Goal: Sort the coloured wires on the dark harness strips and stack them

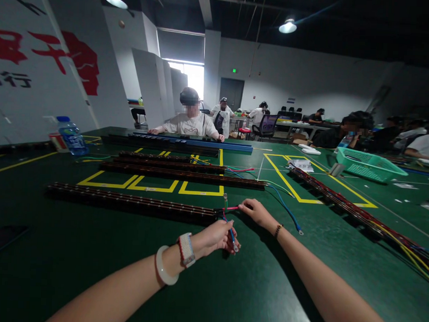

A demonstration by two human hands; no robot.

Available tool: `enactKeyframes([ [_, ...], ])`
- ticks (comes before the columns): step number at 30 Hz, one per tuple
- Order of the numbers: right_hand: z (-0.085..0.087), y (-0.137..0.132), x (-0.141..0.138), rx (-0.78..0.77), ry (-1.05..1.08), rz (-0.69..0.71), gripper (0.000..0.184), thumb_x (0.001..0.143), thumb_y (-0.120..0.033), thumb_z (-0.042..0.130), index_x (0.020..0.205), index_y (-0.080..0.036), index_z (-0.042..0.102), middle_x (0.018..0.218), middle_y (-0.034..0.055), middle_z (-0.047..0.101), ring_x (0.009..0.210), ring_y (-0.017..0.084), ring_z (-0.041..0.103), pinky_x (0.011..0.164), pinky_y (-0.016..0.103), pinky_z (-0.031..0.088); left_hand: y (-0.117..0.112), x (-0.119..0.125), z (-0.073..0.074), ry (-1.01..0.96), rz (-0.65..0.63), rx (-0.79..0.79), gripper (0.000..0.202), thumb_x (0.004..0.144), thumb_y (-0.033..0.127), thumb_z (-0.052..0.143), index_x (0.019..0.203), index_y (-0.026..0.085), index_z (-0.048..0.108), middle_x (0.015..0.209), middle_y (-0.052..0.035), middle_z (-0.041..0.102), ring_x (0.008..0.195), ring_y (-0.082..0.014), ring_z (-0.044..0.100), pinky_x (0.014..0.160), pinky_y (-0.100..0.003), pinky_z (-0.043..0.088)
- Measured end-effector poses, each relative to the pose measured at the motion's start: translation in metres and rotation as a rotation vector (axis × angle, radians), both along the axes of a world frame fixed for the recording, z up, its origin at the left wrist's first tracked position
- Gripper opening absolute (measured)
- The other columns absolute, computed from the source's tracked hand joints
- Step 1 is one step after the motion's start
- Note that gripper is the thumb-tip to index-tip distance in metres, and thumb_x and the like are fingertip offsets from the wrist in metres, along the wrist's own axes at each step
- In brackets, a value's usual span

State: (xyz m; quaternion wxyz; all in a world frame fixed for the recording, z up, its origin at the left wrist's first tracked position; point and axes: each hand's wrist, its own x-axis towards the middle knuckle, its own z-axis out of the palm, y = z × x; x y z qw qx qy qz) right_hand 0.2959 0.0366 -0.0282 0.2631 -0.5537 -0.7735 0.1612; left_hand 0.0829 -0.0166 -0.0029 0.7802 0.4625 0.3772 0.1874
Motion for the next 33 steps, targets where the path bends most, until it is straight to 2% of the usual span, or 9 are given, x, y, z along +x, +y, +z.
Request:
enactKeyframes([
  [6,-0.002,-0.001,0.0,0.026,-0.02,-0.005,0.038,0.088,-0.05,0.047,0.082,-0.017,0.064,0.078,0.0037,0.064,0.074,0.017,0.053,0.067,0.028,0.037,0.025,-0.017,-0.003,0.191,-0.29,0.002,0.041,0.091,0.046,0.038,0.071,0.014,0.053,0.051,-0.0074,0.062,0.044,-0.0164,0.058,0.049,-0.028,0.045],
  [10,0.0,-0.005,-0.001,0.098,-0.039,-0.026,0.034,0.087,-0.049,0.051,0.085,-0.018,0.066,0.083,0.0052,0.062,0.081,0.019,0.053,0.076,0.032,0.039,0.031,-0.021,-0.001,0.19,-0.38,-0.016,0.043,0.085,0.053,0.047,0.07,0.013,0.054,0.052,-0.0081,0.062,0.045,-0.0176,0.06,0.05,-0.029,0.045],
  [15,0.023,-0.025,-0.012,0.305,0.043,-0.034,0.031,0.086,-0.043,0.056,0.109,-0.024,0.061,0.109,0.0074,0.057,0.106,0.023,0.049,0.094,0.041,0.037,0.019,-0.015,0.002,-0.054,-0.221,-0.098,0.041,0.084,0.049,0.052,0.083,0.009,0.058,0.085,-0.0179,0.07,0.078,-0.023,0.068,0.081,-0.038,0.048],
  [17,0.035,-0.038,-0.024,0.374,0.115,0.042,0.035,0.088,-0.039,0.053,0.121,-0.026,0.054,0.119,0.007,0.054,0.114,0.023,0.046,0.099,0.042,0.034,0.013,-0.012,0.0,-0.131,-0.159,-0.139,0.038,0.084,0.045,0.054,0.088,0.007,0.059,0.093,-0.0196,0.069,0.086,-0.0244,0.067,0.09,-0.041,0.044],
  [20,0.049,-0.06,-0.051,0.384,0.223,0.196,0.051,0.087,-0.037,0.056,0.134,-0.027,0.04,0.132,0.007,0.048,0.121,0.023,0.042,0.1,0.041,0.035,0.005,-0.01,-0.005,-0.207,-0.082,-0.145,0.029,0.082,0.035,0.059,0.092,0.008,0.061,0.093,-0.0178,0.069,0.088,-0.0256,0.067,0.092,-0.045,0.043],
  [22,0.054,-0.071,-0.068,0.347,0.266,0.256,0.053,0.085,-0.037,0.058,0.134,-0.027,0.039,0.127,0.0073,0.052,0.117,0.022,0.046,0.097,0.039,0.039,0.001,-0.01,-0.007,-0.243,-0.047,-0.118,0.021,0.08,0.028,0.06,0.091,0.011,0.063,0.091,-0.0149,0.069,0.086,-0.0247,0.067,0.091,-0.044,0.044],
  [25,0.059,-0.077,-0.079,0.342,0.299,0.157,0.031,0.087,-0.036,0.056,0.117,-0.025,0.056,0.106,0.0065,0.063,0.101,0.021,0.056,0.09,0.038,0.043,-0.002,-0.009,-0.004,-0.246,-0.04,-0.106,0.017,0.084,0.026,0.055,0.087,0.014,0.065,0.089,-0.0128,0.07,0.084,-0.0229,0.066,0.089,-0.04,0.046],
  [29,0.059,-0.06,-0.057,0.346,0.312,-0.047,0.023,0.089,-0.035,0.053,0.106,-0.022,0.06,0.099,0.0061,0.065,0.094,0.02,0.058,0.086,0.035,0.044,0.002,-0.006,-0.003,-0.213,-0.049,-0.121,0.024,0.087,0.025,0.048,0.089,0.009,0.065,0.089,-0.0161,0.07,0.084,-0.0229,0.067,0.09,-0.042,0.046],
  [33,0.042,-0.033,-0.015,0.235,0.232,-0.007,0.034,0.085,-0.036,0.057,0.117,-0.022,0.056,0.115,0.0062,0.06,0.108,0.02,0.052,0.095,0.037,0.04,0.009,-0.006,-0.009,-0.229,-0.108,-0.151,0.03,0.088,0.031,0.05,0.091,0.003,0.062,0.1,-0.0239,0.067,0.094,-0.0251,0.066,0.096,-0.042,0.041],
])
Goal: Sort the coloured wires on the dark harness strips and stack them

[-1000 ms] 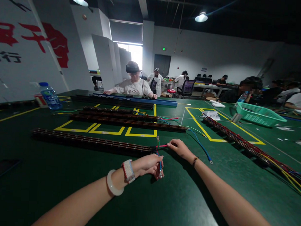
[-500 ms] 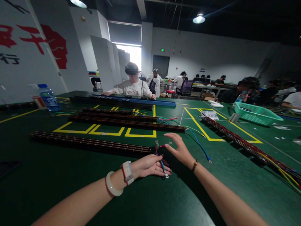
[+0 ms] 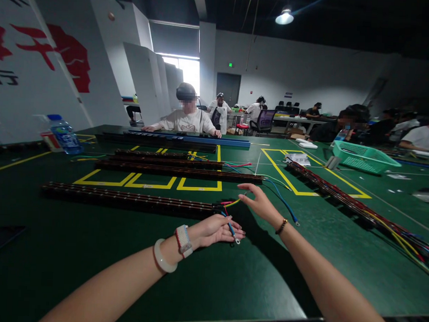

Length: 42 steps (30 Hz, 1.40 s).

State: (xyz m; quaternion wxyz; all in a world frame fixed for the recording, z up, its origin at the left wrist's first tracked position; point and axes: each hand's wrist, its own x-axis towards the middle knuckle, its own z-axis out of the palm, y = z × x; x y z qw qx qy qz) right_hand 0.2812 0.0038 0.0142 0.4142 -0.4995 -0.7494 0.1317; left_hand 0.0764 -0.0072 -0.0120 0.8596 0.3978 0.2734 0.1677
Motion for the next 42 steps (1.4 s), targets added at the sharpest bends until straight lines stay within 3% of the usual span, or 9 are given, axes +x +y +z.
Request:
enactKeyframes([
  [4,-0.022,0.014,0.022,-0.152,-0.122,0.11,0.05,0.083,-0.038,0.06,0.129,-0.022,0.049,0.13,0.0082,0.052,0.12,0.022,0.045,0.102,0.039,0.033,0.001,-0.001,-0.001,0.0,-0.002,0.002,0.03,0.088,0.031,0.05,0.092,0.003,0.061,0.101,-0.0258,0.066,0.099,-0.0265,0.065,0.097,-0.043,0.04],
  [7,-0.027,0.016,0.022,-0.204,-0.251,0.123,0.041,0.084,-0.039,0.059,0.122,-0.022,0.057,0.116,0.0081,0.062,0.108,0.023,0.052,0.095,0.04,0.038,-0.003,0.001,0.003,-0.002,0.06,0.021,0.028,0.087,0.028,0.052,0.097,0.004,0.061,0.102,-0.0241,0.066,0.098,-0.0258,0.065,0.097,-0.043,0.041],
  [12,-0.014,0.009,0.016,-0.261,-0.281,0.197,0.026,0.084,-0.038,0.057,0.092,-0.016,0.068,0.087,0.0061,0.067,0.08,0.017,0.059,0.072,0.028,0.044,-0.006,0.008,0.006,-0.052,0.156,0.011,0.028,0.089,0.024,0.051,0.104,0.002,0.057,0.102,-0.0244,0.065,0.097,-0.0245,0.065,0.098,-0.041,0.042],
  [19,0.009,-0.011,0.002,-0.391,-0.294,0.272,0.028,0.08,-0.042,0.06,0.075,-0.015,0.066,0.066,0.0004,0.062,0.058,0.012,0.052,0.052,0.021,0.035,-0.012,0.016,0.007,-0.085,0.214,0.0,0.029,0.091,0.033,0.047,0.096,0.007,0.059,0.096,-0.0178,0.067,0.093,-0.0198,0.065,0.095,-0.036,0.044],
  [23,0.017,-0.023,-0.012,-0.346,-0.425,0.294,0.026,0.08,-0.04,0.059,0.07,-0.016,0.063,0.062,-0.0008,0.06,0.053,0.01,0.048,0.049,0.021,0.03,-0.015,0.017,0.013,-0.143,0.197,-0.017,0.039,0.092,0.043,0.042,0.096,0.009,0.06,0.096,-0.0151,0.067,0.094,-0.0183,0.063,0.09,-0.032,0.045],
  [27,0.019,-0.033,-0.025,-0.256,-0.618,0.205,0.028,0.075,-0.044,0.064,0.069,-0.017,0.06,0.064,0.0013,0.06,0.053,0.011,0.049,0.048,0.023,0.027,-0.015,0.017,0.013,-0.162,0.193,-0.058,0.043,0.094,0.043,0.034,0.1,0.008,0.059,0.1,-0.0147,0.066,0.094,-0.0174,0.062,0.089,-0.031,0.045],
  [33,0.02,-0.037,-0.029,-0.185,-0.731,0.119,0.013,0.074,-0.029,0.065,0.08,-0.018,0.062,0.078,0.0035,0.064,0.065,0.015,0.056,0.055,0.024,0.03,-0.015,0.017,0.006,-0.159,0.241,-0.052,0.034,0.092,0.039,0.043,0.101,0.011,0.059,0.104,-0.0139,0.065,0.098,-0.0183,0.061,0.091,-0.034,0.044],
  [38,0.028,-0.039,-0.033,-0.089,-0.896,0.086,0.009,0.076,-0.022,0.06,0.084,-0.018,0.063,0.082,0.0049,0.065,0.074,0.017,0.059,0.062,0.027,0.033,-0.018,0.018,0.001,-0.168,0.311,-0.026,0.026,0.089,0.035,0.051,0.09,0.011,0.059,0.092,-0.0127,0.068,0.089,-0.0183,0.064,0.091,-0.036,0.044],
  [42,0.027,-0.042,-0.041,0.01,-1.04,0.093,0.007,0.08,-0.018,0.057,0.082,-0.016,0.063,0.079,0.0074,0.065,0.076,0.019,0.057,0.065,0.03,0.032,-0.018,0.022,-0.001,-0.214,0.396,-0.102,0.02,0.09,0.03,0.051,0.084,0.012,0.058,0.086,-0.0086,0.067,0.081,-0.0145,0.064,0.09,-0.033,0.046],
])
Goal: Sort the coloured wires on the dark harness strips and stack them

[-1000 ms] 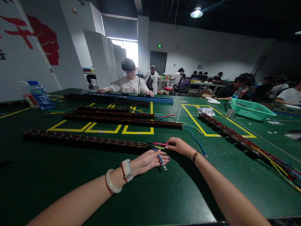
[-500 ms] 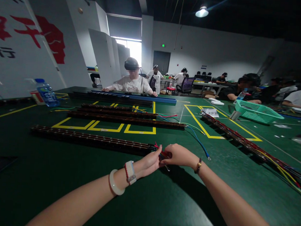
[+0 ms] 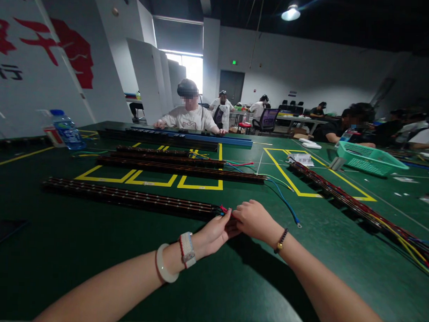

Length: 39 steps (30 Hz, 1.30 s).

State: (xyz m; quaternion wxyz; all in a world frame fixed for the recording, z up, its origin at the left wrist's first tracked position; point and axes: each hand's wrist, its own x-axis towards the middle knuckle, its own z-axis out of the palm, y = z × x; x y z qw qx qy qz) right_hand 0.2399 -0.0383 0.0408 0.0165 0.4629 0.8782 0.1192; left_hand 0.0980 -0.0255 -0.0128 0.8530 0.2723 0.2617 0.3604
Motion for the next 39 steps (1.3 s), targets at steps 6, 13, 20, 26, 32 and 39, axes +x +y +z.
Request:
enactKeyframes([
  [6,-0.011,-0.006,-0.011,0.113,-0.177,0.049,0.014,0.082,-0.009,0.053,0.082,-0.011,0.067,0.075,0.0124,0.064,0.074,0.023,0.053,0.064,0.033,0.031,0.004,0.006,0.005,0.044,0.083,-0.041,0.024,0.092,0.025,0.045,0.079,0.011,0.059,0.08,-0.0076,0.066,0.077,-0.0144,0.064,0.085,-0.032,0.049],
  [13,0.002,-0.006,0.0,0.108,-0.019,0.045,0.029,0.091,-0.031,0.05,0.076,-0.016,0.07,0.074,0.0108,0.065,0.076,0.022,0.052,0.068,0.034,0.031,0.004,0.006,0.0,0.019,0.106,-0.032,0.022,0.091,0.024,0.048,0.075,0.012,0.056,0.069,-0.0036,0.064,0.065,-0.0112,0.062,0.086,-0.034,0.049],
  [20,0.009,0.009,0.028,-0.081,0.204,-0.169,0.042,0.086,-0.052,0.051,0.07,-0.018,0.069,0.07,0.0071,0.066,0.072,0.019,0.057,0.064,0.028,0.033,0.001,0.004,0.007,0.011,0.029,-0.005,0.02,0.092,0.027,0.045,0.084,0.011,0.054,0.086,-0.0118,0.068,0.081,-0.0168,0.067,0.09,-0.037,0.048],
  [26,0.008,0.009,0.029,-0.286,0.23,-0.173,0.036,0.091,-0.042,0.044,0.076,-0.02,0.069,0.073,0.0049,0.067,0.064,0.015,0.058,0.056,0.025,0.031,0.002,0.004,0.004,0.03,0.023,0.012,0.02,0.093,0.025,0.042,0.085,0.01,0.052,0.088,-0.0135,0.068,0.082,-0.0179,0.068,0.092,-0.039,0.047],
  [32,-0.003,0.023,0.04,-0.43,0.574,-0.213,0.037,0.088,-0.043,0.047,0.068,-0.016,0.062,0.063,0.0027,0.061,0.056,0.012,0.051,0.053,0.023,0.031,0.002,0.003,-0.003,0.036,-0.004,0.077,0.021,0.093,0.025,0.043,0.095,0.008,0.055,0.091,-0.0159,0.069,0.086,-0.0202,0.068,0.093,-0.041,0.046],
  [39,-0.034,0.062,0.035,-0.669,1.322,-0.466,0.035,0.081,-0.049,0.053,0.067,-0.017,0.05,0.054,-0.005,0.045,0.043,0.007,0.04,0.04,0.02,0.028,0.001,0.004,0.001,0.063,-0.034,0.11,0.026,0.094,0.024,0.04,0.091,0.005,0.056,0.095,-0.0223,0.068,0.089,-0.0239,0.068,0.093,-0.043,0.047],
])
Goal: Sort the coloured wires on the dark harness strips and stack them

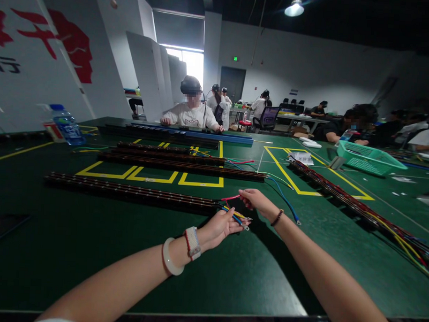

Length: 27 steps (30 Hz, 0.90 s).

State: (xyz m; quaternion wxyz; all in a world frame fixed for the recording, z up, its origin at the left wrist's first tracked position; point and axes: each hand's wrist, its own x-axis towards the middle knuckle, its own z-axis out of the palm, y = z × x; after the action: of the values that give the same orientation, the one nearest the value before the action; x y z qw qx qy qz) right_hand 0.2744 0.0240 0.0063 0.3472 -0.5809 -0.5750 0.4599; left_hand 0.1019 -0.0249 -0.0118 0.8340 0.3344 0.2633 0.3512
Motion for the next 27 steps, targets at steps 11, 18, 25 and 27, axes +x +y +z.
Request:
enactKeyframes([
  [11,-0.006,0.039,-0.016,-0.009,-0.192,-0.047,0.034,0.085,-0.041,0.054,0.062,-0.016,0.05,0.048,-0.006,0.041,0.038,0.006,0.034,0.037,0.019,0.024,0.006,0.0,-0.009,-0.004,-0.055,-0.011,0.028,0.094,0.027,0.04,0.087,0.005,0.057,0.096,-0.0233,0.068,0.089,-0.024,0.068,0.095,-0.043,0.044],
  [18,0.019,-0.021,0.01,0.019,-0.631,0.012,0.065,0.084,-0.07,0.033,0.053,-0.016,0.053,0.046,0.0025,0.052,0.04,0.011,0.046,0.044,0.024,0.033,0.006,0.0,-0.007,0.005,-0.045,-0.032,0.025,0.093,0.027,0.042,0.09,0.007,0.057,0.092,-0.0187,0.069,0.085,-0.0214,0.068,0.093,-0.043,0.045],
  [25,0.024,-0.069,0.002,0.076,-0.641,0.222,0.053,0.085,-0.061,0.041,0.065,-0.016,0.058,0.054,0.0011,0.057,0.045,0.01,0.047,0.044,0.022,0.03,-0.002,0.001,0.002,0.053,0.016,-0.004,0.022,0.094,0.023,0.04,0.085,0.01,0.055,0.085,-0.0149,0.069,0.08,-0.0178,0.068,0.089,-0.04,0.048],
  [27,0.023,-0.068,0.001,0.106,-0.618,0.164,0.046,0.085,-0.056,0.044,0.064,-0.017,0.055,0.053,-0.0001,0.055,0.045,0.01,0.047,0.043,0.022,0.03,-0.006,0.001,0.003,0.062,0.052,0.026,0.018,0.093,0.023,0.042,0.088,0.011,0.054,0.089,-0.0151,0.069,0.082,-0.0179,0.068,0.09,-0.04,0.047],
])
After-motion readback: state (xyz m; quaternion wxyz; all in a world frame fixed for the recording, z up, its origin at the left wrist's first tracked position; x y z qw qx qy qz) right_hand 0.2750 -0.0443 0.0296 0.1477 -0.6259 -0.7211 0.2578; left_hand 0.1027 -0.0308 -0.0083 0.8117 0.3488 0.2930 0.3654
